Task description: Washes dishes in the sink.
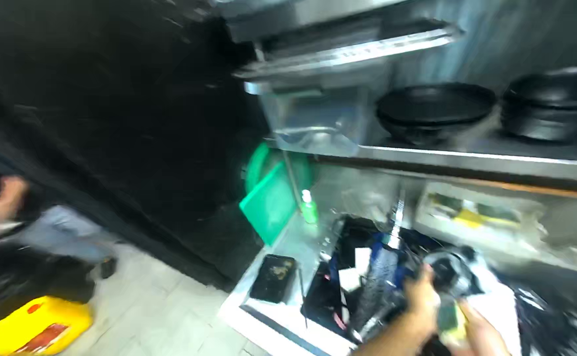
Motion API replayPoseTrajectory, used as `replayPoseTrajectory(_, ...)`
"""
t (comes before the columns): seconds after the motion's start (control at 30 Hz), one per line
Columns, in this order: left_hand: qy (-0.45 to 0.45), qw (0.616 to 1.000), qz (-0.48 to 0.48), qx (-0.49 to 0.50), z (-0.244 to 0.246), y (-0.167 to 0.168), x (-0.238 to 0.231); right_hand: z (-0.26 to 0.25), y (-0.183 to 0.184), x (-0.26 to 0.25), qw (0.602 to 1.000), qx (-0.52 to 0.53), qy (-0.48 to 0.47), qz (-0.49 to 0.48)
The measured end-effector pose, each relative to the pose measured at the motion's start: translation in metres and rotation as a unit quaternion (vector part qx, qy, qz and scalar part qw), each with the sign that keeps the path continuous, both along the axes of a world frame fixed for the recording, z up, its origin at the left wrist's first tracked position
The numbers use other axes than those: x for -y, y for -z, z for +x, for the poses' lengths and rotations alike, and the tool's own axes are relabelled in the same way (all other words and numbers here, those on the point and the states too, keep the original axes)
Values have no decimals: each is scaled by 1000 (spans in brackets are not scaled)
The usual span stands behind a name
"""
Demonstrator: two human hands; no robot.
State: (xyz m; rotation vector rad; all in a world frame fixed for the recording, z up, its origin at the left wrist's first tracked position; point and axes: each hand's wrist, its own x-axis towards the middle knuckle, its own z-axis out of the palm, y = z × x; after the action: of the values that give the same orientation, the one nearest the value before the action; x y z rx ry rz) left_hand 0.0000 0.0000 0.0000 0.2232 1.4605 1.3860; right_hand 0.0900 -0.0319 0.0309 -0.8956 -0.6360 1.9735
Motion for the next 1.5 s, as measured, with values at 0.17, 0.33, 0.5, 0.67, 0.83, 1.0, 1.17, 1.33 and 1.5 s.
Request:
replayPoseTrajectory(0.17, 174, 974, -1, -144, 8, 41, -3, 79, 8, -30, 996, 72, 50, -12)
replayPoseTrajectory(0.33, 428, 883, 7, -192, 41, 70, -2, 170, 44, -24, 962, 234, 119, -72)
replayPoseTrajectory(0.5, 363, 887, -72, -277, 32, 95, -21, 249, 91, -13, 912, 257, 295, -123)
replayPoseTrajectory(0.67, 296, 861, -186, -370, -3, 123, -47, 281, 162, -12, 791, 447, 346, -236)
replayPoseTrajectory(0.83, 371, 850, -175, -330, -13, 148, -78, 274, 194, -43, 700, 645, 188, -242)
replayPoseTrajectory(1.0, 365, 873, -128, -296, -24, 158, -75, 258, 218, -55, 716, 633, 147, -256)
replayPoseTrajectory(1.17, 192, 969, -68, -137, -53, 136, -20, 260, 224, -44, 728, 648, 89, -206)
replayPoseTrajectory(1.33, -1, 998, -58, -39, -112, 89, 34, 244, 203, -35, 770, 601, 141, -162)
replayPoseTrajectory(1.5, -105, 993, -47, -3, -154, 69, 59, 217, 193, -41, 821, 518, 209, -120)
